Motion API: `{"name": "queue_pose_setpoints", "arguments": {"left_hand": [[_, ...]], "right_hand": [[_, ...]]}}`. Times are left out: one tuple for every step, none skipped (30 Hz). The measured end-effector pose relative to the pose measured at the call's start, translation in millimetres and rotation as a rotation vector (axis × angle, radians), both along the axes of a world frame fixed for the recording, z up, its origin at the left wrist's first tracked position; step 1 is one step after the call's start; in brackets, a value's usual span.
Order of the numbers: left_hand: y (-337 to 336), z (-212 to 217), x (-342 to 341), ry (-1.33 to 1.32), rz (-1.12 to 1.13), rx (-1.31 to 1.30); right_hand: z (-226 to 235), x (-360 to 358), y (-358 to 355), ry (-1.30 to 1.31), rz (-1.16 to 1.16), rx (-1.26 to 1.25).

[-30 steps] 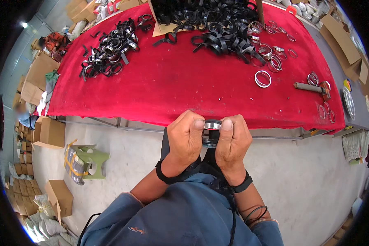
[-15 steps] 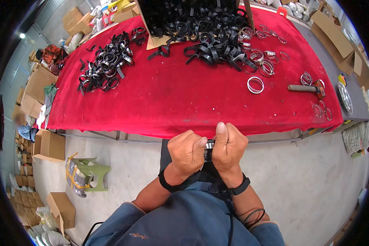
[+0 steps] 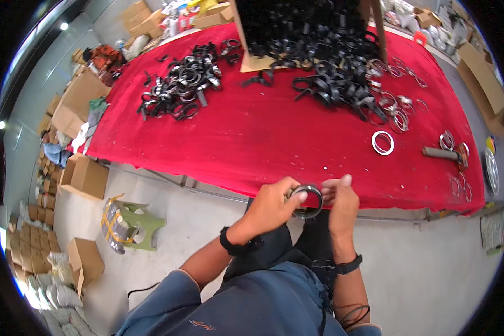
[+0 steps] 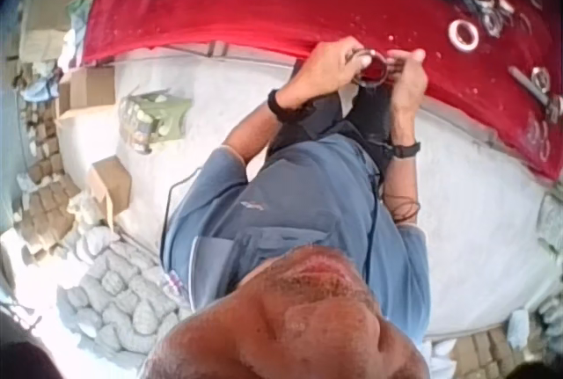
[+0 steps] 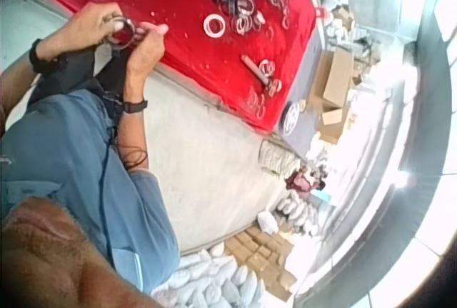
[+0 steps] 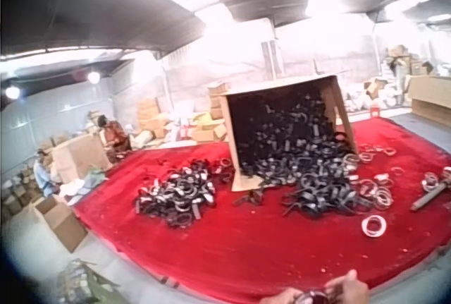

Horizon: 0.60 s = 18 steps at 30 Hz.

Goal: The recorder is assembling circular plastic components with metal rings at a warehouse table.

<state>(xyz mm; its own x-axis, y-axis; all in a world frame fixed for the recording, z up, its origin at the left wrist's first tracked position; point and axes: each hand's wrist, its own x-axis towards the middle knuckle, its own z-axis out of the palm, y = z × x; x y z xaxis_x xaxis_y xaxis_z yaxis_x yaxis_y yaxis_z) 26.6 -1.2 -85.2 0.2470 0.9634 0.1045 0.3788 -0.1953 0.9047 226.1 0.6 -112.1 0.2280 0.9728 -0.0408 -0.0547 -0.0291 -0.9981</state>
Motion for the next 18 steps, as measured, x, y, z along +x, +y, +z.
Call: {"name": "queue_pose_setpoints", "arguments": {"left_hand": [[11.8,-2.0,-13.1,-0.09,0.014,-0.22],[27.1,-7.0,-29.9,-0.211,0.04,-0.342],[45.7,-6.0,-50.6,-0.276,0.051,-0.388],[65.5,0.4,-71.3,-0.292,0.11,-0.367],[86.4,11.7,-94.2,-0.339,0.154,-0.319],[109.8,24.6,-118.7,-0.423,0.218,-0.288],[137.0,36.2,-146.9,-0.429,0.265,-0.173],[168.1,50.8,-185.4,-0.537,0.269,-0.186],[197.2,55.6,-238.4,-0.799,0.204,-0.064],[219.5,69.8,-249.4,-0.967,0.256,0.012],[237.1,81.1,-248.3,-1.131,0.489,-0.013],[246.3,80.3,-250.4,-1.049,0.579,-0.034],[254.6,71.0,-258.3,-0.884,0.64,-0.048],[263.4,58.5,-267.1,-0.716,0.702,-0.054],[276.5,47.3,-257.4,-0.599,0.705,-0.093],[287.0,33.2,-244.7,-0.431,0.689,-0.058],[295.6,23.6,-216.6,-0.214,0.667,-0.031],[304.8,16.2,-190.1,0.001,0.637,-0.001]], "right_hand": [[-6.7,8.0,2.6,-0.014,-0.023,0.018],[-12.8,17.0,6.2,-0.029,-0.046,0.037],[-18.9,29.0,8.8,-0.05,-0.065,0.036],[-24.8,39.7,11.4,-0.072,-0.09,0.035],[-28.6,46.9,12.9,-0.077,-0.113,0.044],[-34.0,53.0,15.8,-0.054,-0.138,0.034],[-37.1,56.1,16.1,-0.053,-0.134,0.034],[-36.9,55.6,16.7,-0.053,-0.127,0.033],[-34.9,47.3,19.8,-0.037,-0.105,0.04],[-34.5,47.5,18.5,-0.05,-0.11,0.023],[-35.0,49.0,16.1,-0.062,-0.122,0.006],[-35.3,50.5,15.0,-0.063,-0.145,0.004],[-35.6,47.8,16.2,-0.066,-0.139,0.024],[-36.9,45.1,19.8,-0.067,-0.128,0.047],[-40.6,47.5,23.1,-0.076,-0.145,0.055],[-39.9,48.0,26.3,-0.073,-0.155,0.057],[-37.6,52.4,27.2,-0.15,-0.208,0.061],[-36.9,57.8,28.6,-0.228,-0.26,0.063]]}}
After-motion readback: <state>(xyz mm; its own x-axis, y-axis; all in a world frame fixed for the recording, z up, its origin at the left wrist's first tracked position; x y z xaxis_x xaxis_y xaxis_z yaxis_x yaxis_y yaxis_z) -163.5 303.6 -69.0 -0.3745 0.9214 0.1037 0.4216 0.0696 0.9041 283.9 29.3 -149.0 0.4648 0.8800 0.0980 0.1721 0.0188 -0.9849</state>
